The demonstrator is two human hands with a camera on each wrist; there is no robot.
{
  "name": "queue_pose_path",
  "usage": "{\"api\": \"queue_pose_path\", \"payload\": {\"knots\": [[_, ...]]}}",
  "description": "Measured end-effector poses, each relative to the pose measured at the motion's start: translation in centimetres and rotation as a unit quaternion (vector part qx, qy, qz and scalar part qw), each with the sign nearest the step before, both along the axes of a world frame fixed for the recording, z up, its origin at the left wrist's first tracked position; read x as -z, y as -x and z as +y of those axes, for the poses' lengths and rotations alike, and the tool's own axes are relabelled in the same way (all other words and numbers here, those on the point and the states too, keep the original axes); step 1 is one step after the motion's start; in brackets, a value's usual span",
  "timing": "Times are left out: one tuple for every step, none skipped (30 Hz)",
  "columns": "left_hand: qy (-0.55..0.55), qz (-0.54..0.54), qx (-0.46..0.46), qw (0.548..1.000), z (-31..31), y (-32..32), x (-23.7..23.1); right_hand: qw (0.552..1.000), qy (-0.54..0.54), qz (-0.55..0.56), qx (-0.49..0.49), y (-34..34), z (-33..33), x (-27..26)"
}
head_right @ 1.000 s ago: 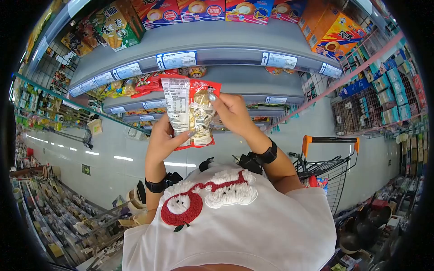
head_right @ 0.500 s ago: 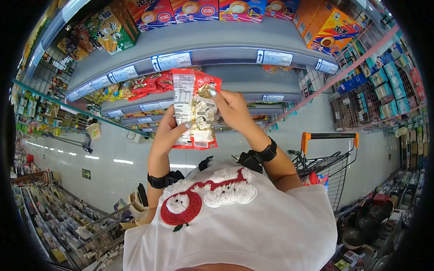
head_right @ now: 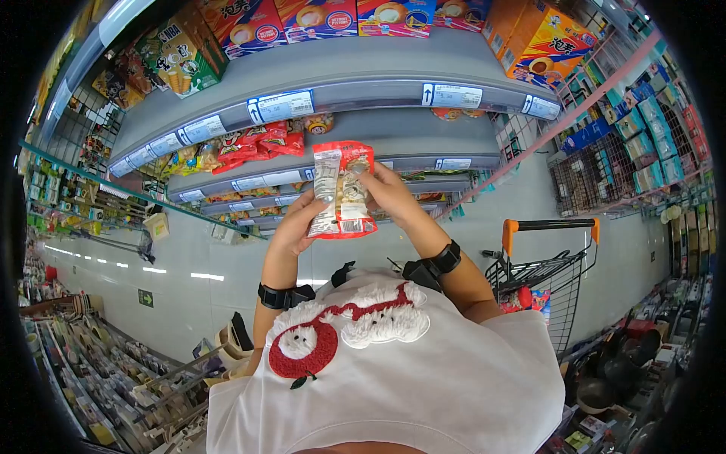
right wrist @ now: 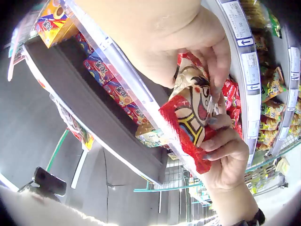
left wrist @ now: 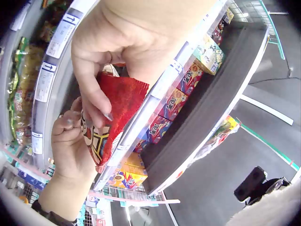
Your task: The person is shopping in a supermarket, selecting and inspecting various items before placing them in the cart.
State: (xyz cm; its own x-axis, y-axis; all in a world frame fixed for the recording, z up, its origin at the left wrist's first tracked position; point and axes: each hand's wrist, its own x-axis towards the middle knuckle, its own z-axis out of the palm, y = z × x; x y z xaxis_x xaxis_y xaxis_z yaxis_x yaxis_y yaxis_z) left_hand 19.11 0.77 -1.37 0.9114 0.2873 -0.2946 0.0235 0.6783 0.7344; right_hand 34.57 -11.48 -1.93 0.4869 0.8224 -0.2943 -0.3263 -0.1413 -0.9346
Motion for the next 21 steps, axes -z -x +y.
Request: {"api": "queue_pose_path", "payload": {"knots": [[-0.004, -0.010, -0.003, 1.000, -0.1, 0.0, 0.1, 1.000, -0.005, 0.010, -0.008, 0.1, -0.1, -0.2], [-0.007, -0.019, -0.006, 1.000, -0.2, -0.1, 0.2, 1.000, -0.010, 0.020, -0.016, 0.2, -0.2, -0.4], [-0.010, -0.028, -0.009, 1.000, -0.3, -0.1, 0.5, 0.999, -0.029, 0.023, -0.021, 0.3, -0.3, -0.4], [-0.023, -0.031, -0.014, 0.999, -0.3, -0.2, 0.8, 0.998, -0.047, 0.026, -0.026, 0.4, -0.3, -0.5], [-0.037, -0.033, -0.019, 0.999, -0.1, -0.2, 1.2, 0.997, -0.065, 0.029, -0.032, 0.6, -0.4, -0.4], [-0.050, -0.036, -0.024, 0.998, 0.1, -0.2, 1.4, 0.996, -0.073, 0.029, -0.044, 0.5, -0.5, -0.3], [-0.056, -0.037, -0.030, 0.997, 0.2, -0.1, 1.3, 0.995, -0.080, 0.028, -0.056, 0.4, -0.5, -0.2], [-0.061, -0.038, -0.036, 0.997, 0.3, 0.1, 1.0, 0.994, -0.087, 0.029, -0.068, 0.3, -0.6, -0.1], [-0.065, -0.038, -0.041, 0.996, 0.3, 0.3, 0.8, 0.993, -0.086, 0.043, -0.066, 0.7, -0.7, -0.9], [-0.074, -0.038, -0.042, 0.996, 0.3, 0.6, 0.7, 0.993, -0.088, 0.033, -0.073, 0.9, -0.8, -1.1], [-0.086, -0.040, -0.043, 0.995, 0.5, 0.7, 0.5, 0.992, -0.093, 0.020, -0.081, 0.9, -0.8, -1.4], [-0.097, -0.042, -0.044, 0.993, 0.5, 0.7, 0.2, 0.991, -0.097, 0.008, -0.089, 0.9, -0.8, -1.5], [-0.112, -0.048, -0.050, 0.991, 0.4, 0.8, -0.2, 0.989, -0.111, 0.014, -0.096, 0.9, -0.9, -1.5], [-0.116, -0.054, -0.057, 0.990, 0.3, 0.9, -0.4, 0.987, -0.117, 0.016, -0.109, 0.9, -1.1, -1.8], [-0.119, -0.060, -0.063, 0.989, 0.3, 1.1, -0.5, 0.985, -0.124, 0.018, -0.121, 0.9, -1.3, -2.1], [-0.123, -0.067, -0.070, 0.988, 0.2, 1.2, -0.6, 0.982, -0.131, 0.019, -0.134, 0.9, -1.4, -2.6], [-0.126, -0.071, -0.074, 0.987, 0.2, 1.2, -0.7, 0.981, -0.134, 0.024, -0.138, 1.1, -1.5, -3.1], [-0.129, -0.074, -0.079, 0.986, 0.2, 1.3, -0.8, 0.980, -0.137, 0.029, -0.143, 1.3, -1.7, -3.7], [-0.132, -0.078, -0.083, 0.985, 0.2, 1.3, -0.9, 0.978, -0.140, 0.034, -0.148, 1.4, -1.8, -3.9], [-0.137, -0.078, -0.084, 0.984, 0.2, 1.4, -0.9, 0.979, -0.140, 0.026, -0.148, 1.3, -1.8, -3.8], [-0.142, -0.078, -0.084, 0.983, 0.2, 1.4, -0.9, 0.979, -0.140, 0.019, -0.148, 1.3, -1.8, -3.7]]}}
